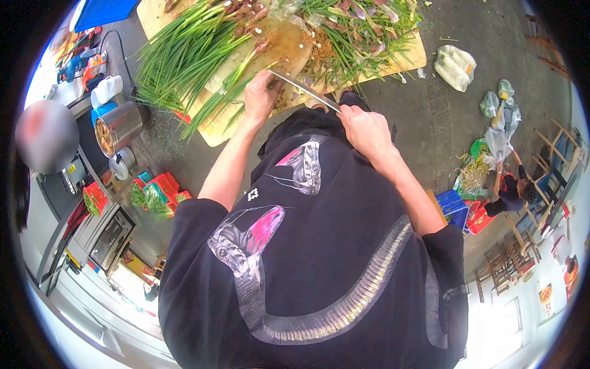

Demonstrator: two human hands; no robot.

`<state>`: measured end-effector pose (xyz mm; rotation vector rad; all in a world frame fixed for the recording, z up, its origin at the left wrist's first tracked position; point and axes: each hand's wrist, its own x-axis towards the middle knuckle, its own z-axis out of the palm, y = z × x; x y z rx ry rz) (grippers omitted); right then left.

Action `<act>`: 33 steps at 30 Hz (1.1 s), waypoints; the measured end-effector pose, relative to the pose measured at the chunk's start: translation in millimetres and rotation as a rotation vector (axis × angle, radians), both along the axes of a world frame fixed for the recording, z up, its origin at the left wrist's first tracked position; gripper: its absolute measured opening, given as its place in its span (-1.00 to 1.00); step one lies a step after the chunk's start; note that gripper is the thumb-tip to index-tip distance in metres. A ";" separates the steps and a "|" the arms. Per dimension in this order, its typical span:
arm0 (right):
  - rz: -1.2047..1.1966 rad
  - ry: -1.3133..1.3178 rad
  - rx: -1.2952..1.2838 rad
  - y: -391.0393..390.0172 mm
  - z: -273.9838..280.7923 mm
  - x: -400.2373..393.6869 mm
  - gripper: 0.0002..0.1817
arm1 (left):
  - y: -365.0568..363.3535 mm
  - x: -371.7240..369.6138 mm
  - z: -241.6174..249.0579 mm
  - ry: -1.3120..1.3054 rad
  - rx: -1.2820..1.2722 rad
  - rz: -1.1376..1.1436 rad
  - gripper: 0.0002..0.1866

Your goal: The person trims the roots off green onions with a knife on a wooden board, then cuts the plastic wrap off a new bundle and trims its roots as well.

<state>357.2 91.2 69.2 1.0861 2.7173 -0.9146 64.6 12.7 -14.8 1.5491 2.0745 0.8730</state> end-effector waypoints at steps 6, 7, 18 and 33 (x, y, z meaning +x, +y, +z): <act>0.002 0.001 -0.026 0.6 -2.3 2.4 -0.77 | 1.8 -1.1 -0.6 -0.024 0.040 -0.006 -0.84; 0.008 -0.010 -0.038 -0.2 0.8 3.2 -0.76 | 0.6 -0.2 0.9 -0.038 0.046 -0.011 -0.84; 0.036 -0.087 -0.040 0.3 -20.4 -13.9 -0.74 | -3.5 -3.6 -9.6 -0.067 -0.015 -0.012 -0.81; -0.242 -0.071 -0.039 -0.3 -5.1 11.9 -0.68 | -5.8 -4.2 9.5 -0.006 0.031 -0.011 -0.81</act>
